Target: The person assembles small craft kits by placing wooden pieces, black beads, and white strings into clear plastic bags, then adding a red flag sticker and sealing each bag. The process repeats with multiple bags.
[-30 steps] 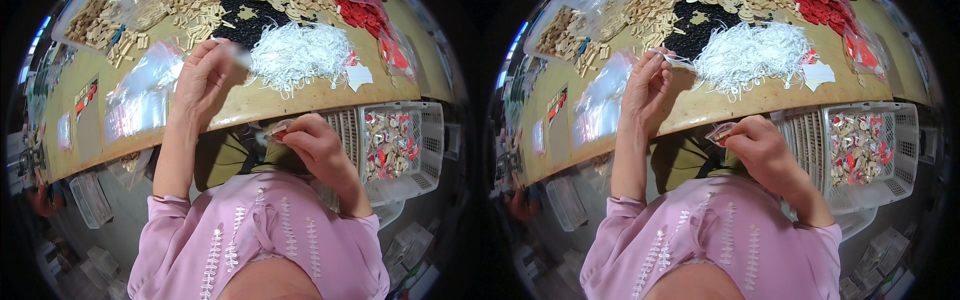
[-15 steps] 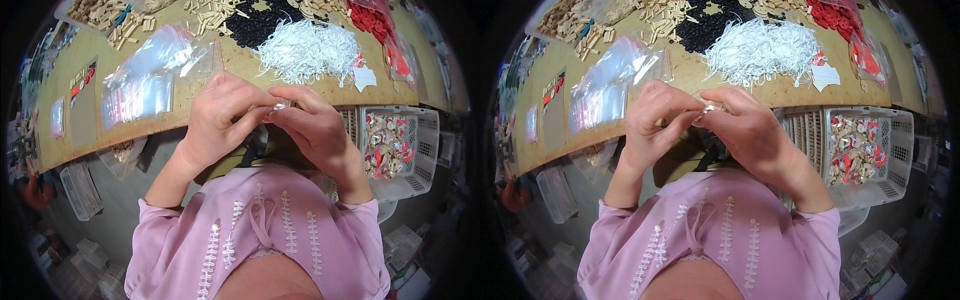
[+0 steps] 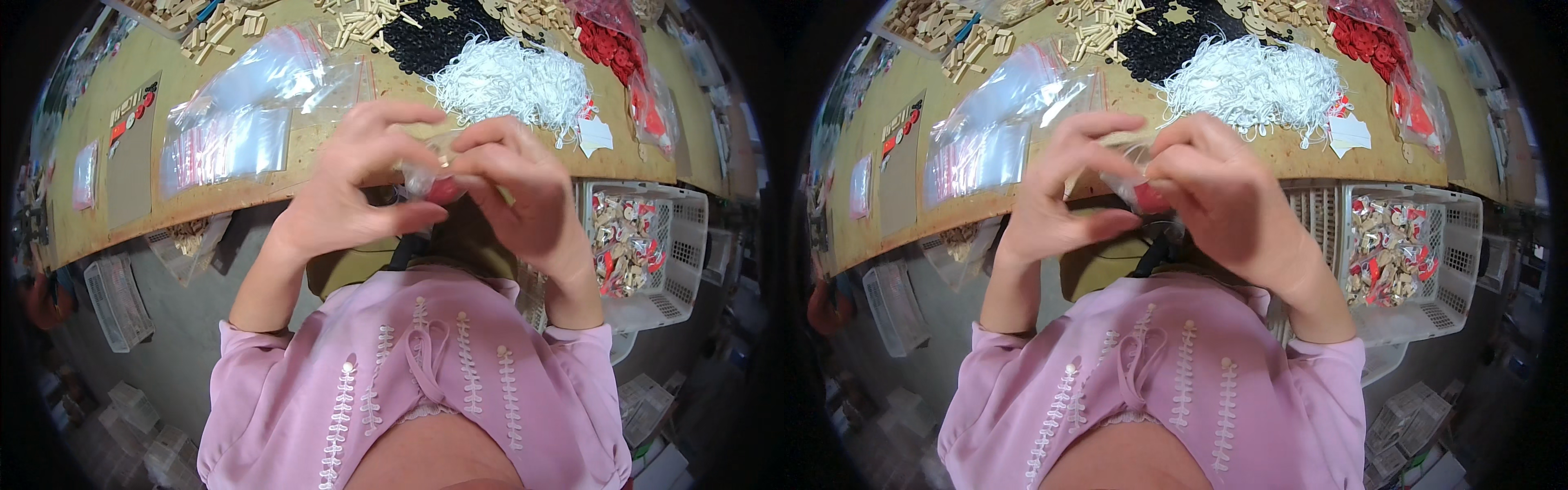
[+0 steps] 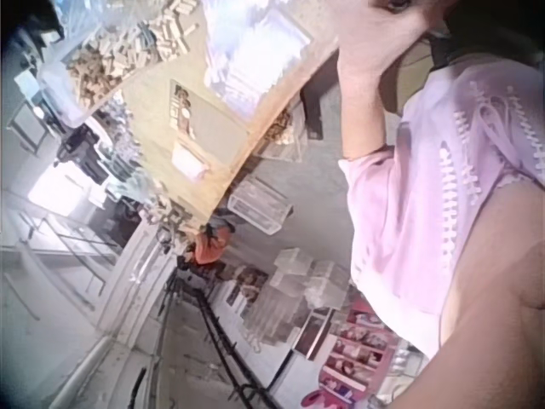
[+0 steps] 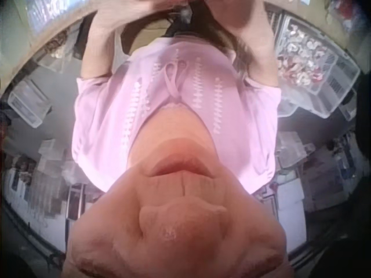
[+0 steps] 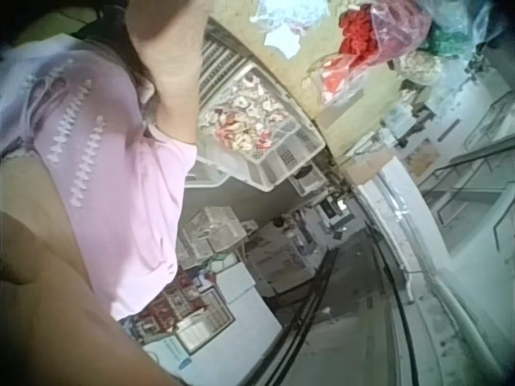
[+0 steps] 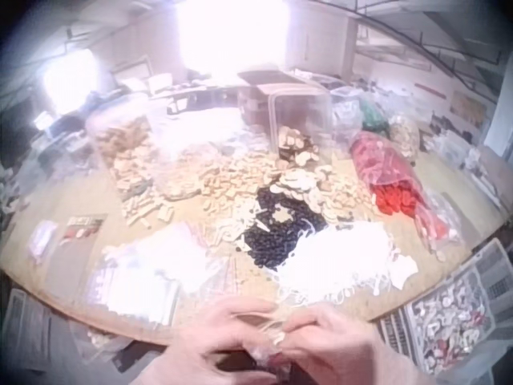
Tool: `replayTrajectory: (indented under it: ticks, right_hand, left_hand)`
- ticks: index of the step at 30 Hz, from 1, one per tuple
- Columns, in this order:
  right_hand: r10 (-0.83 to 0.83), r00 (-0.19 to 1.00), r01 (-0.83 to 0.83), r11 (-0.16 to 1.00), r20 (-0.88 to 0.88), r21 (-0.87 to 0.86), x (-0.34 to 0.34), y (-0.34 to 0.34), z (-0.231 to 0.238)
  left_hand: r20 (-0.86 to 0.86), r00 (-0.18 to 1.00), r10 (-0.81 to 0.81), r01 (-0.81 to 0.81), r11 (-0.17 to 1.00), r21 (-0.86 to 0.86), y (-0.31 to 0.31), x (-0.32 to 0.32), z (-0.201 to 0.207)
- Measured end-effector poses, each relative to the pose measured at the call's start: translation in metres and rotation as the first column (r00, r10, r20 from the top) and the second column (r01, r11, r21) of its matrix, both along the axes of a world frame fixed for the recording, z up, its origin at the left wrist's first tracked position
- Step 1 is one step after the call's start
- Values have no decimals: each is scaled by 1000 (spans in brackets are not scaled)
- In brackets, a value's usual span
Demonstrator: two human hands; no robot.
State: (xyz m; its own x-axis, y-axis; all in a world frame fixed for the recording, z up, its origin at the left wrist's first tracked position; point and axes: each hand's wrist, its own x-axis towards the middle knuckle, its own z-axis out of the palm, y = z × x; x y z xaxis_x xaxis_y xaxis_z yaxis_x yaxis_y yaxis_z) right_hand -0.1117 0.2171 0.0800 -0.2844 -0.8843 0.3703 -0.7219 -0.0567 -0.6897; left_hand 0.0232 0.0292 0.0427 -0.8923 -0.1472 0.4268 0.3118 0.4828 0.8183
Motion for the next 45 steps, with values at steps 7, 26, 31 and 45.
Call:
replayTrajectory:
  ticks: [7,26,31,45]
  right_hand:
    - [4,997,-6,1000,-83,-25,-8,-8,0]
    - [-49,961,10,989,271,144,-6,-13,-17]
    - [-177,648,149,983,741,105,-7,-6,-17]
    - [-247,661,277,958,709,76,-3,-2,-31]
  left_hand:
    - [202,979,-30,-107,768,631,10,5,-15]
    - [95,995,-21,-60,632,772,21,-5,-33]
    - [0,998,68,-34,494,869,27,-10,-32]
    - [120,992,25,-108,640,761,31,-15,-30]
